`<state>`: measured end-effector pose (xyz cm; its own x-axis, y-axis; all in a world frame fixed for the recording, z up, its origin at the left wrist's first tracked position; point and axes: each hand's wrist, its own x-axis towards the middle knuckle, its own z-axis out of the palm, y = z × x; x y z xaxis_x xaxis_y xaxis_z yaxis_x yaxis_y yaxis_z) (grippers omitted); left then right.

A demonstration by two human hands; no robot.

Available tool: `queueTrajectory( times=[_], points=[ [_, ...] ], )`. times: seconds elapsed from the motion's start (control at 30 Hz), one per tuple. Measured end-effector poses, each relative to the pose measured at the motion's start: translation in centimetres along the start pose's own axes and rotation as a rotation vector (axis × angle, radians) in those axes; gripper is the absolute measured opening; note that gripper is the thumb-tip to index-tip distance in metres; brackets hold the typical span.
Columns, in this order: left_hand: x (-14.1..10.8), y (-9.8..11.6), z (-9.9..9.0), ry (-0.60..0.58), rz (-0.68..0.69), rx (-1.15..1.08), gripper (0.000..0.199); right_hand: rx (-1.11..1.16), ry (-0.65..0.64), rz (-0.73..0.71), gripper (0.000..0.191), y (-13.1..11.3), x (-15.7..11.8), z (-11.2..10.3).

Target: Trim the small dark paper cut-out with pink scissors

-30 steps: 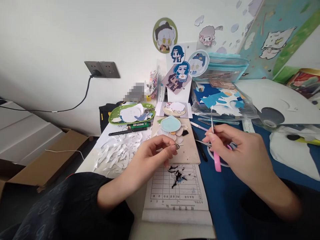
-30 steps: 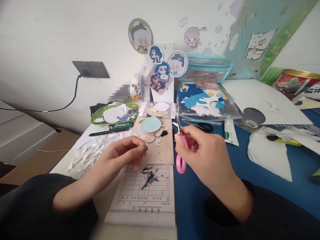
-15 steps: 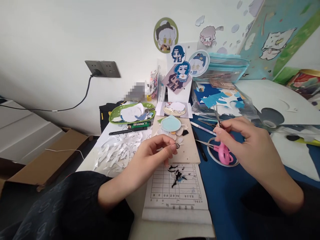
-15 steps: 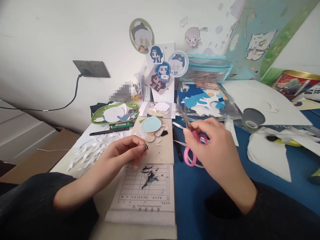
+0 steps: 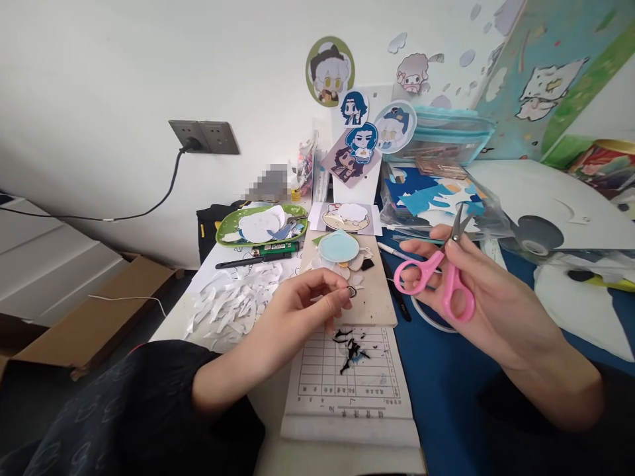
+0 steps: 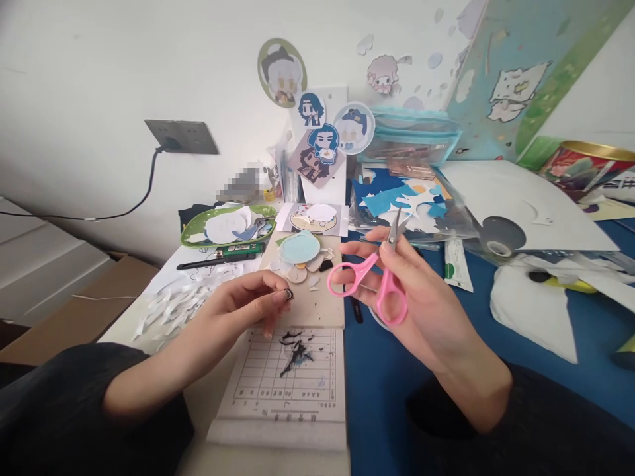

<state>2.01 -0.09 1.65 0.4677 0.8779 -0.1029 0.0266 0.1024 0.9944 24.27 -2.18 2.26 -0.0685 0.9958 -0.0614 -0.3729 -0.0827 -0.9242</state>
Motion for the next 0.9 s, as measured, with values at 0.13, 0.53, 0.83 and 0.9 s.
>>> queueTrajectory(
  times=[0.13, 0.53, 0.83, 0.9],
  points=[
    [0.1, 0.0, 0.0, 0.014, 0.008, 0.008, 0.015, 0.102, -0.059, 0.091, 0.023, -0.2, -0.2, 0.6],
    [-0.1, -0.1, -0.2, -0.006, -0.034, -0.041, 0.016, -0.118, -0.401, 0.061, 0.034, -0.1, -1.0, 0.0],
    [-0.6, -0.4, 0.6, -0.034, 0.037, 0.001, 0.013, -0.539, -0.099, -0.062, 0.013, 1.9, -1.5, 3.0],
    [-0.7, -0.4, 0.7, -0.028, 0.046, 0.053, 0.015, -0.545, -0.129, -0.075, 0.012, 2.0, -1.5, 3.4]
  ],
)
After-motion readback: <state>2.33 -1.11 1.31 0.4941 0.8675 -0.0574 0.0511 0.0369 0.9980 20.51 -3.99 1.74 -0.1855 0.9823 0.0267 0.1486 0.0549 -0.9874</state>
